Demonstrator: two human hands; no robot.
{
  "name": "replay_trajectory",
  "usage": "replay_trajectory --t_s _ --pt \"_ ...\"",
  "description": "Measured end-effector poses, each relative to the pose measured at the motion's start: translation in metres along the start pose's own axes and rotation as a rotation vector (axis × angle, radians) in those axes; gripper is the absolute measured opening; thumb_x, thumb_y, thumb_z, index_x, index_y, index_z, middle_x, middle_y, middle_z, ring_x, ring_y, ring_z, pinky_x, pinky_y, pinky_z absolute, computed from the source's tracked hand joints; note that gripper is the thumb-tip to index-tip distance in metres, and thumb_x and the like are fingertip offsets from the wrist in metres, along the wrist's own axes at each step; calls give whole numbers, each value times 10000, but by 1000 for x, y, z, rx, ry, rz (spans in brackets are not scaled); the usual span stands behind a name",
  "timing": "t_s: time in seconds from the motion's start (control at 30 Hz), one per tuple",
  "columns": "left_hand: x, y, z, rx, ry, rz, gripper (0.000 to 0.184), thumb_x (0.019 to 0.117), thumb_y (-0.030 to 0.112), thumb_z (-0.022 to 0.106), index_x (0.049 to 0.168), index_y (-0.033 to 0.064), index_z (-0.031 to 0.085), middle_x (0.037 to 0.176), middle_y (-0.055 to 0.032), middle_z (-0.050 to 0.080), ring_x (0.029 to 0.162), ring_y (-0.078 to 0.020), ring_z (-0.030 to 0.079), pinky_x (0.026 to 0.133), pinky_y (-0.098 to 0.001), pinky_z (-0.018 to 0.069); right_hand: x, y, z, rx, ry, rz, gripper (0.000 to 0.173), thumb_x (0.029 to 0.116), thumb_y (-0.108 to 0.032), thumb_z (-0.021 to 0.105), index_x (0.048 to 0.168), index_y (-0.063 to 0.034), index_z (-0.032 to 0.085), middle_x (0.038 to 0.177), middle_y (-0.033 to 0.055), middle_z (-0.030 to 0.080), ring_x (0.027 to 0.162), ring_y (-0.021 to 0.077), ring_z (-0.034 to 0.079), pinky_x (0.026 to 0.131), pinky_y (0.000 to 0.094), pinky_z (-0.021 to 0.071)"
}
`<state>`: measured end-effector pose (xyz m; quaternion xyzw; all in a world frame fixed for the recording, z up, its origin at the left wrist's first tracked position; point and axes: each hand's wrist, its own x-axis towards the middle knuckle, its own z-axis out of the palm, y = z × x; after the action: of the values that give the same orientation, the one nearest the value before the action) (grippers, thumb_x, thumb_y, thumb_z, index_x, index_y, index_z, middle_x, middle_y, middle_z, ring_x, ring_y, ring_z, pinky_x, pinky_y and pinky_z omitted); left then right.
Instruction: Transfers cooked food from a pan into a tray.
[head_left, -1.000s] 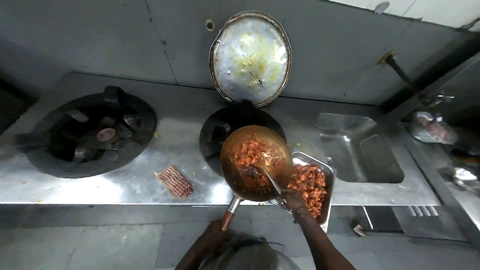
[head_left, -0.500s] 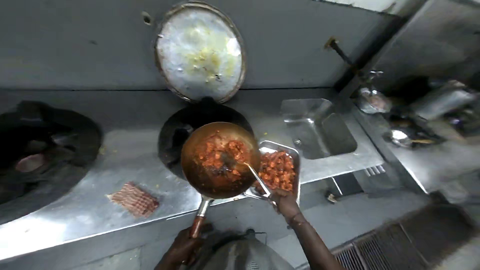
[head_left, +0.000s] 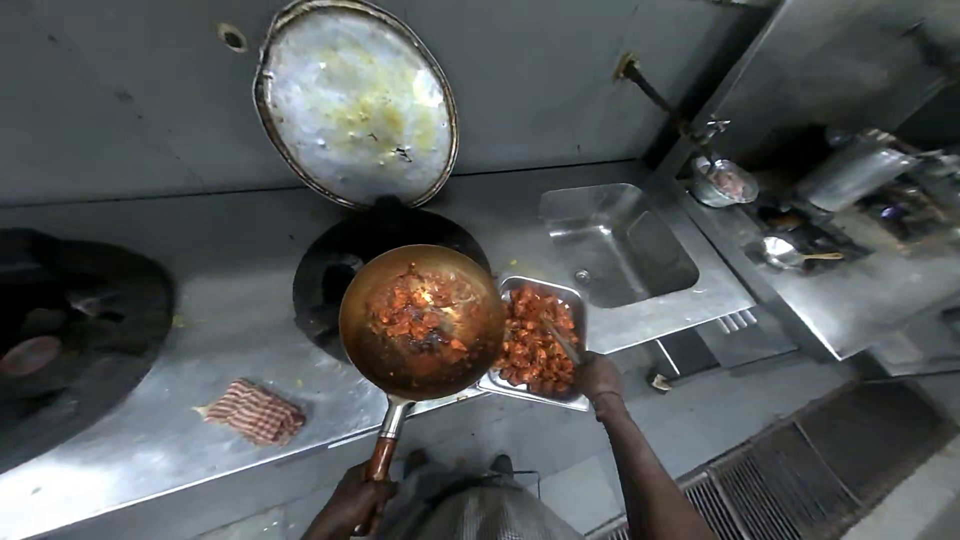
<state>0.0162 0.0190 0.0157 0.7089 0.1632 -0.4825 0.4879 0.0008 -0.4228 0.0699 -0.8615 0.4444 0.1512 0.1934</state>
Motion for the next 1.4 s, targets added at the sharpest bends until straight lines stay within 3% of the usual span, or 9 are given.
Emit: replay_trajectory --t_s 0.23,0.4,0.5,0.73,0.9,1.0,1.1,1.23,1.4 --pt "0 -2 1 -6 -9 16 247 916 64 713 1084 20 538 655 -52 557 466 -159 563 442 -310 525 -19 -2 -30 -148 43 32 296 1024 -280 585 1268 -152 695 1239 193 697 1165 389 663 941 602 526" --pt "-1 2 0 17 -11 9 280 931 82 705 1136 21 525 691 -54 558 472 -152 554 451 -300 523 -37 18 -51 29 144 -159 257 1022 -180 594 1228 -138 742 1059 188 743 972 401 704 854 634 532" --pt "-1 2 -1 13 -14 8 301 916 89 720 1138 22 529 698 -51 566 482 -150 560 459 -302 526 -49 19 -56 84 63 -291 206 995 -138 629 1142 -126 774 890 125 744 760 321 696 704 586 549" --pt "-1 1 -2 -11 -31 24 293 913 95 721 1127 32 532 679 -36 566 476 -141 558 458 -292 520 -55 -21 -63 -251 -210 -315 186 985 -235 619 1057 -147 765 912 125 737 799 315 704 721 572 553" --pt "1 0 -2 -10 -37 20 307 919 101 714 1152 29 528 707 -47 574 492 -146 566 472 -298 528 -35 -38 -18 -272 -371 -327 261 985 -292 624 1102 -90 738 1002 169 724 880 329 702 805 575 553" --pt "1 -1 -1 -7 -31 20 323 907 90 718 1163 29 531 714 -51 579 499 -145 563 474 -295 517 -36 -62 39 -50 -432 -340 278 1020 -260 587 1174 -74 724 976 160 717 802 289 689 752 506 569" --pt "4 -1 -1 12 -22 12 380 897 101 730 1208 24 525 727 -66 580 504 -159 570 478 -309 523 -47 -103 79 198 -435 -263 261 1035 -224 565 1190 -67 703 884 117 697 643 204 632 598 388 539" --pt "1 0 -2 4 -30 22 351 901 121 741 1169 25 535 710 -55 578 501 -149 564 480 -301 519 -44 -133 99 433 -415 -251 245 1040 -172 573 1218 -47 687 858 107 692 606 176 602 567 348 518" --pt "-1 3 0 8 -32 8 353 902 111 745 1176 25 538 699 -61 580 495 -155 570 478 -303 526 -31 -112 104 585 -405 -267 244 1034 -123 567 1234 -60 692 844 99 678 594 160 580 541 328 494"
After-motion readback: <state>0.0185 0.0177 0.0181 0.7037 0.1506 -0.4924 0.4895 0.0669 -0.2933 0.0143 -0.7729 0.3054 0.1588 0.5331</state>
